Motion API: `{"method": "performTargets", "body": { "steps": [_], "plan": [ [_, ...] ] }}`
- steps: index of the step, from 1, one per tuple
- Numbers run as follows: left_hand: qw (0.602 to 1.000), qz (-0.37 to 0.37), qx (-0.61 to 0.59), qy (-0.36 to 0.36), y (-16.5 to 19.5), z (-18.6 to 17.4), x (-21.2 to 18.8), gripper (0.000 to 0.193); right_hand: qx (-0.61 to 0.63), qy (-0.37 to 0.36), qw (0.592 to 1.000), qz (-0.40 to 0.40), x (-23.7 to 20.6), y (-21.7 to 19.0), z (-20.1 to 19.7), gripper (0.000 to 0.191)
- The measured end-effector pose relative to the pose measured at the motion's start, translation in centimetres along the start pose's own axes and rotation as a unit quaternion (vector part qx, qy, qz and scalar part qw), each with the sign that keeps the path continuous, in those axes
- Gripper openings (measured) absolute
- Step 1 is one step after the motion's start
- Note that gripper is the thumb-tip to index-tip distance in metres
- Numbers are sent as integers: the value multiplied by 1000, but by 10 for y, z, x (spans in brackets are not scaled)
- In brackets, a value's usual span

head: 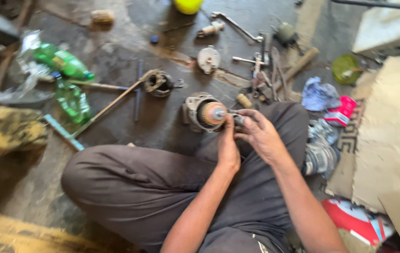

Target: The person sits on the workshop floor and works on a starter motor, handling the armature and drive assembly, fitting components together, and tapping parts with a hammer. They then use a wrench to tighten bolts on the motor housing, repositioning the unit on the floor as they work.

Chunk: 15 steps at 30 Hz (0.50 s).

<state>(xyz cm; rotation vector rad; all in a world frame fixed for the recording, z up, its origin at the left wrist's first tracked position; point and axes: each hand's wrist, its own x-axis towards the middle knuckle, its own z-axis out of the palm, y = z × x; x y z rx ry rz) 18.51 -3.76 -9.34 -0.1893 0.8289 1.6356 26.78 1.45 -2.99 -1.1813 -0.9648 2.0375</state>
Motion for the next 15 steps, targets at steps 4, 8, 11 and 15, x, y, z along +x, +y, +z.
{"method": "performTargets", "body": {
  "steps": [4,8,11,15],
  "plan": [
    [1000,0,22,13,-1,-4,1,48,-23,58,996,-69,0,23,5,37],
    [999,-17,24,11,1,-5,-1,50,-78,75,987,-120,5,29,4,29],
    [1000,-9,19,7,4,-4,-2,52,-56,75,994,-55,7,21,1,29],
    [1000,1,17,2,4,0,-3,51,-28,52,998,-37,6,11,-2,28]
  ]
}}
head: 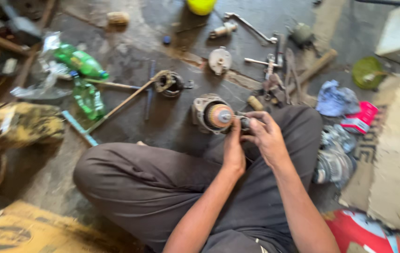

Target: The person sits on the workshop floor and works on a starter motor, handling the armature and drive assembly, fitting components together, and tapping parts with a hammer. They then use a wrench to tighten bolts on the motor housing, repositioning the unit on the floor as they work.

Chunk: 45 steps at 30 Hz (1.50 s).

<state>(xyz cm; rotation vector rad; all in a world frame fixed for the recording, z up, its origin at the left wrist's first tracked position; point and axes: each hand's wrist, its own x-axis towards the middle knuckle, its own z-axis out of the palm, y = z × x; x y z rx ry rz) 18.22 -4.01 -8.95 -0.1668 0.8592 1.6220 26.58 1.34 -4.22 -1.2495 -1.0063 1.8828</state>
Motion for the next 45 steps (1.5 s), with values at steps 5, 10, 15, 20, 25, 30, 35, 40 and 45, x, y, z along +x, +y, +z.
{"method": "performTargets", "body": {
  "steps": [5,10,15,20,25,30,35,40,45],
  "plan": [
    [1000,-14,25,-3,-6,-1,2,51,18,-5,999,-36,-2,7,-2,31],
    [998,13,51,-25,-14,-4,6,52,-31,28,996,-84,-1,14,-2,32],
    [997,7,75,-14,-13,-6,7,59,-48,23,996,-69,-1,11,1,34],
    [996,0,92,-14,-7,-13,6,57,-50,49,994,-83,-2,23,8,37],
    [999,-24,12,-28,-7,-23,5,51,51,6,992,-112,-8,40,4,54],
    [993,-76,81,-35,-1,-21,-19,51,29,34,995,-84,-10,27,-26,61],
    [733,70,619,-273,61,-22,-72,43,-90,129,963,-219,4,-6,-76,50],
    [396,-32,893,-214,184,-34,-63,47,-116,125,969,-178,42,-22,-107,28],
    [319,287,903,-33,254,-32,42,124,-207,92,961,-156,102,-10,-89,26]
  ]
}}
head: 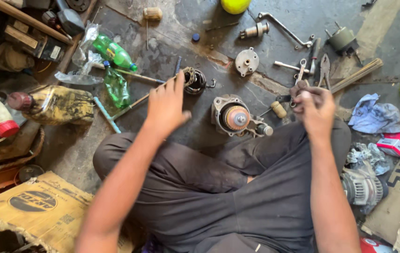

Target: The person sits on the workshop floor and works on a starter motor, handling the armature and drive assembly, fitting components together, and tapping parts with a hammer. They then use a wrench to tighten bolts on the motor housing, repositioning the unit on the floor as they work.

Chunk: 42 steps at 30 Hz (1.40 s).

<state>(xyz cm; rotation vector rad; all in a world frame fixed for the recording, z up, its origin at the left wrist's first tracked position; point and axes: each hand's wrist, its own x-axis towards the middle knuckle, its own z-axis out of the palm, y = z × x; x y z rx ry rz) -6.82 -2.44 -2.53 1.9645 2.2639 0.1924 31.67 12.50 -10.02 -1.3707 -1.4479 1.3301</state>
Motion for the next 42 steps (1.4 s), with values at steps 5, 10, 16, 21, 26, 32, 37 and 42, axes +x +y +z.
{"method": "performTargets", "body": {
  "steps": [5,10,16,21,26,32,37,42],
  "plan": [
    [995,-6,-83,-52,-13,50,60,128,-260,-62,943,-199,42,-12,44,37],
    [987,-20,-154,-47,-9,62,77,83,-367,-119,869,-311,70,-38,109,66],
    [919,-137,-355,105,-35,14,81,64,-386,-120,856,-322,93,-34,149,70],
    [862,-159,-417,241,-71,-17,75,63,-267,-45,937,-220,111,-46,80,53],
    [893,-125,-322,290,-82,-13,70,61,-334,-44,905,-259,104,-51,55,54],
    [944,-87,-274,161,-39,18,77,57,-411,-188,861,-234,70,-28,116,70],
    [968,-38,-243,57,1,37,86,62,-350,-212,882,-233,90,-27,115,60],
    [982,-1,-191,2,9,44,85,64,-314,-27,933,-172,129,-31,36,42]
  ]
}}
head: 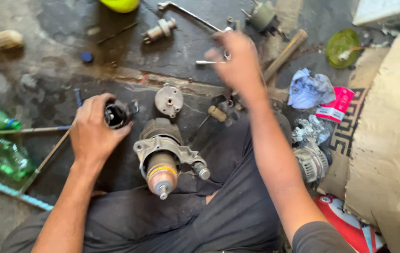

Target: The person sits on the workshop floor and works on a starter motor, handling the armature and drive assembly, fitting components together, and tapping parts with a hammer. They then use a wrench to tighten bolts on the motor housing, repositioning the unit on the floor as they work.

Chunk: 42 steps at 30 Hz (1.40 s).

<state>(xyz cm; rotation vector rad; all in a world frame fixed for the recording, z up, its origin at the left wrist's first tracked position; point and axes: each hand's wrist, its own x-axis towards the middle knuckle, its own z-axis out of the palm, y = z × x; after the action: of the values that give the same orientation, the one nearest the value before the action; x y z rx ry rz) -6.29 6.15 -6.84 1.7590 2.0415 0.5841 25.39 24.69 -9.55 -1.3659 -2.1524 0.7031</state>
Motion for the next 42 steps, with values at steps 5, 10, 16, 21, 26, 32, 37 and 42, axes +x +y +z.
{"method": "performTargets", "body": {
  "steps": [5,10,16,21,26,32,37,42],
  "plan": [
    [997,-4,45,-59,-3,-1,2,70,-126,19,954,271,-15,57,-76,44],
    [996,9,35,-87,-3,-8,5,67,-159,-105,953,237,-32,73,-60,58],
    [993,9,57,-104,1,-10,6,69,-225,-6,951,213,3,76,-32,38],
    [994,26,40,-93,-1,-8,6,70,-70,206,960,175,26,84,-44,18],
    [994,10,41,-99,-4,-6,4,70,-240,301,922,-35,17,105,-69,56],
    [993,2,42,-107,-1,-6,6,73,13,225,956,187,30,111,-58,60],
    [992,-1,21,-121,3,-8,5,80,90,209,931,285,27,107,-69,23],
    [973,20,-198,-121,-16,-39,4,106,-47,180,981,62,14,102,-74,43]
  ]
}}
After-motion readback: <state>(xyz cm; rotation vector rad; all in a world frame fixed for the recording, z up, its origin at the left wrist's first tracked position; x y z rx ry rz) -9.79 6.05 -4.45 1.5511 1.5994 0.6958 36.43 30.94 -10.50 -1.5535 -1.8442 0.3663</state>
